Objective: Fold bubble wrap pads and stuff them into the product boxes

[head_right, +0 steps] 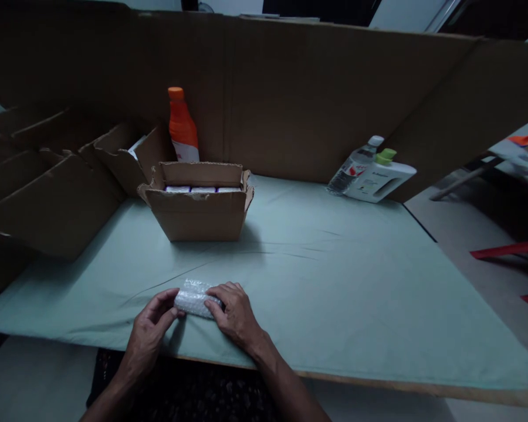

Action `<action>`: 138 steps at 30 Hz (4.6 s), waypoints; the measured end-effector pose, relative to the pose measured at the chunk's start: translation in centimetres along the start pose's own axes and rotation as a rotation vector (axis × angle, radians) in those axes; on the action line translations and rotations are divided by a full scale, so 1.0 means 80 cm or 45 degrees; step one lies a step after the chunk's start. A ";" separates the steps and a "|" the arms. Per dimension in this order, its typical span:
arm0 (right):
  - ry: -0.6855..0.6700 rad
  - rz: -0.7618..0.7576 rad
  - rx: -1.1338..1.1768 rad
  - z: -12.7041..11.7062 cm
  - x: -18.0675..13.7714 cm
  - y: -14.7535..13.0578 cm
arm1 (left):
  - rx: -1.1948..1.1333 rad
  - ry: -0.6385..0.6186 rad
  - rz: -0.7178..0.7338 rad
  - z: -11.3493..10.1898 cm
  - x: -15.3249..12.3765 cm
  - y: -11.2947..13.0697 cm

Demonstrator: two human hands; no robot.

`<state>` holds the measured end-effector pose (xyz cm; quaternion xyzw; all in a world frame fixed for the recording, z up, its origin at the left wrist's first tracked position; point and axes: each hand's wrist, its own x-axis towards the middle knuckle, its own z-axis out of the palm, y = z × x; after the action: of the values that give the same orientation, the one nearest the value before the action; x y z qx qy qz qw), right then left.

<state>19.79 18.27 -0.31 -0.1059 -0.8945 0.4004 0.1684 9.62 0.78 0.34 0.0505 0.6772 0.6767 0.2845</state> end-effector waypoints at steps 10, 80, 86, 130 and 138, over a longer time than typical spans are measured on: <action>0.003 -0.025 0.018 -0.001 0.000 0.001 | 0.013 -0.006 0.012 -0.001 0.002 -0.002; -0.004 -0.029 0.043 -0.001 -0.001 0.001 | 0.072 -0.016 0.103 -0.008 -0.001 -0.013; -0.014 -0.027 0.048 -0.003 0.000 0.000 | 0.135 -0.039 0.150 -0.009 0.000 -0.012; -0.048 -0.004 0.055 -0.003 -0.001 0.001 | 0.131 -0.040 0.185 -0.007 -0.001 -0.012; -0.058 0.014 0.047 -0.006 0.002 -0.001 | 0.081 -0.042 0.158 -0.005 -0.001 -0.009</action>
<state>19.83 18.54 0.08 -0.0986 -0.8900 0.4201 0.1475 9.72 0.34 -0.34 0.1128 0.6891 0.6702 0.2514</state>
